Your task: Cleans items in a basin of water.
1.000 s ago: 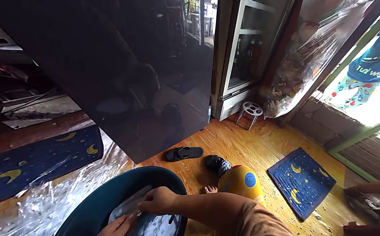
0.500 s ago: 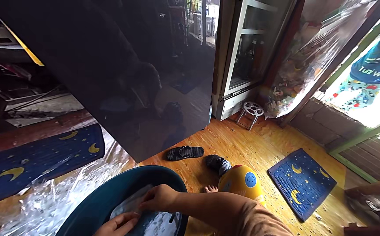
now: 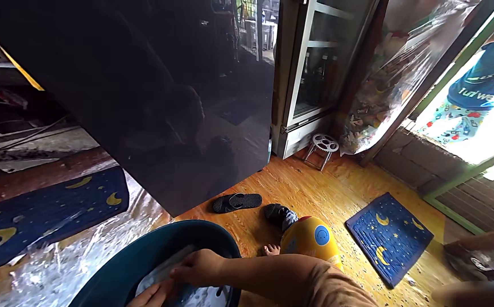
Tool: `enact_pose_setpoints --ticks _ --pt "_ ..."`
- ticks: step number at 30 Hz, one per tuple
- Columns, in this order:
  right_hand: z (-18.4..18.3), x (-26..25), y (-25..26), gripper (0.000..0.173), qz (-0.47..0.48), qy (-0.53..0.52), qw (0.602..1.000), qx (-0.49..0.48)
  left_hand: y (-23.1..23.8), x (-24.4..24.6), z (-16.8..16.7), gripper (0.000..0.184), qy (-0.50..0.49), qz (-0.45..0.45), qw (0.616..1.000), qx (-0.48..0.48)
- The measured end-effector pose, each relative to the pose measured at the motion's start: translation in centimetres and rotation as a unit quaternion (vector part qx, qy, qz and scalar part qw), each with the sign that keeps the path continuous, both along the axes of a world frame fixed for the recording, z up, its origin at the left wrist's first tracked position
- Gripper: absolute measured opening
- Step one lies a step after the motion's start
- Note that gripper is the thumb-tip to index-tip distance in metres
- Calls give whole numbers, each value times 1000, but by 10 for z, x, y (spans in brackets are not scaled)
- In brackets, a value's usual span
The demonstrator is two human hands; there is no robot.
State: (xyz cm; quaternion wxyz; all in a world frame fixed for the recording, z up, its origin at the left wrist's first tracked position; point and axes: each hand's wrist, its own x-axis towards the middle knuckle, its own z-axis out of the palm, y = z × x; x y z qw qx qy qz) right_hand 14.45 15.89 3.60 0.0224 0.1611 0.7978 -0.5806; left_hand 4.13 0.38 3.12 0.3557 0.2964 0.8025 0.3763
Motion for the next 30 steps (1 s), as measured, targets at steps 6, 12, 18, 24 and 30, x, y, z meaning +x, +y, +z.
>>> enact_pose_setpoints --ticks 6,12,18,24,30 --pt "-5 3 3 28 27 11 1000 0 -10 -9 -2 31 -45 20 999 3" --pt "-5 -1 5 33 38 9 998 57 -9 -11 1 37 -11 -24 999 -33" --pt "-11 -3 2 33 60 44 997 34 -7 -10 8 31 42 -25 996 -69" --pt "-11 -1 1 22 56 50 994 81 -4 -9 8 38 96 -62 989 -92" --pt "-16 -3 -4 26 52 55 995 64 -3 -4 10 35 151 -74 978 -124"
